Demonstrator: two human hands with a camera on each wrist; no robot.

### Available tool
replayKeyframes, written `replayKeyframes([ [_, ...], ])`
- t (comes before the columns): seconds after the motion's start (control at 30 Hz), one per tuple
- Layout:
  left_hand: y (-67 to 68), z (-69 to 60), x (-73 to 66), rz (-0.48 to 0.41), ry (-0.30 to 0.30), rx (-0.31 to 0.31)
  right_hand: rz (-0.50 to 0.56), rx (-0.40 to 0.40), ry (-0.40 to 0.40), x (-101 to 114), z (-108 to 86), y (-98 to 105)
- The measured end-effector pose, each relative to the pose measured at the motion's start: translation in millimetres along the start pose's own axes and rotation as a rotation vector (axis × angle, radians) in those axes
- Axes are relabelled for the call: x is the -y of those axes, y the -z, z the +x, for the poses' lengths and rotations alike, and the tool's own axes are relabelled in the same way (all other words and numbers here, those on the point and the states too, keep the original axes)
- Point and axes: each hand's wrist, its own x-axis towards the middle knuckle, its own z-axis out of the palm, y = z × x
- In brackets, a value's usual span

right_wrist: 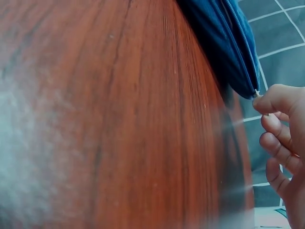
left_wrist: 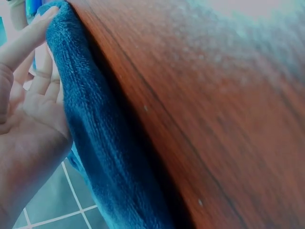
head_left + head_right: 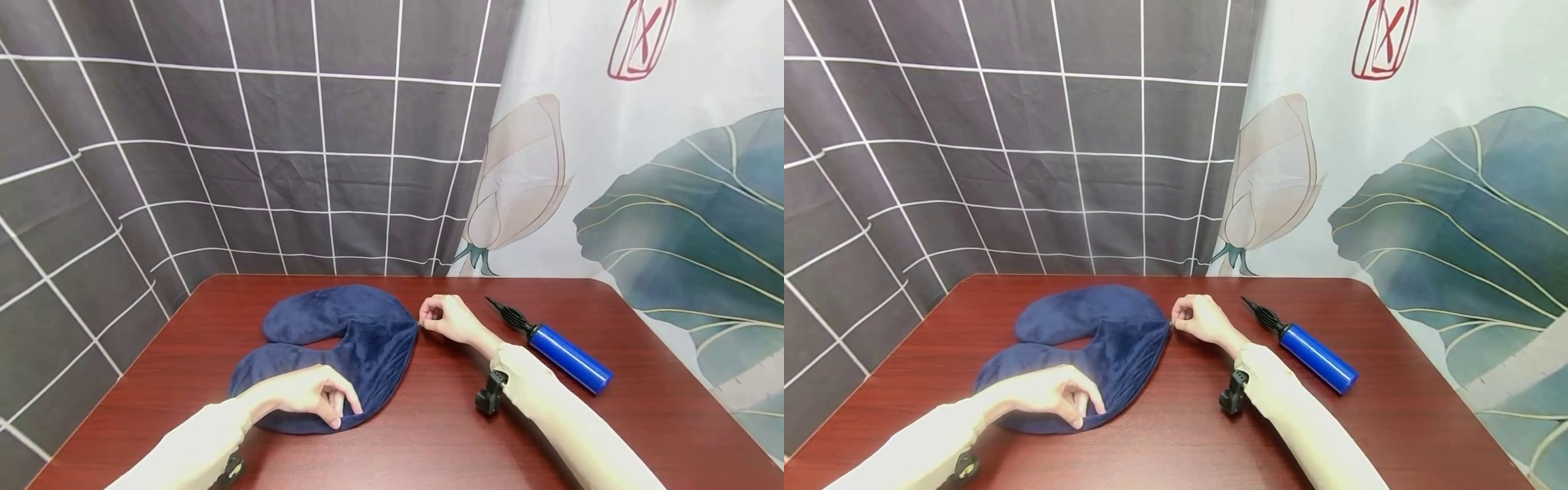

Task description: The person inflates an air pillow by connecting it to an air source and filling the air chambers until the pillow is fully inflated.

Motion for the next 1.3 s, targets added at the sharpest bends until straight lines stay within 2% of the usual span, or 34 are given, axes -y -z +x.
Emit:
replayKeyframes([
  [0.37,1.1,-4.4,0.3,0.007,-0.007,0.026,-0.019,-0.019,-0.023,-4,5.1,1],
  [0.57,-2.3,-6.5,-0.3,0.021,-0.001,-0.015,-0.01,-0.01,-0.047,-2,5.1,2],
  [0.67,-6.8,-6.4,-4.8,0.071,0.011,-0.077,-0.005,-0.011,-0.049,-1,4.7,3],
  [0.73,-10.8,-4.9,-9.5,0.112,0.041,-0.143,-0.008,-0.009,-0.054,0,4.5,3],
  [0.83,-18.6,1.2,-17.1,0.182,0.084,-0.284,-0.015,0.0,-0.065,1,3.8,5],
  [0.93,-28.2,11.4,-23.4,0.202,0.113,-0.438,-0.02,0.003,-0.07,2,3.4,6],
  [1.0,-34.7,19.0,-26.3,0.203,0.116,-0.507,-0.024,0.002,-0.077,3,3.2,7],
  [1.1,-43.6,28.6,-28.1,0.215,0.134,-0.553,-0.022,0.004,-0.08,4,3.5,7],
  [1.2,-48.8,34.4,-27.1,0.244,0.147,-0.569,-0.024,0.013,-0.082,6,4.1,7],
  [1.3,-48.5,37.7,-25.1,0.252,0.148,-0.568,-0.041,0.013,-0.08,6,5.1,7],
])
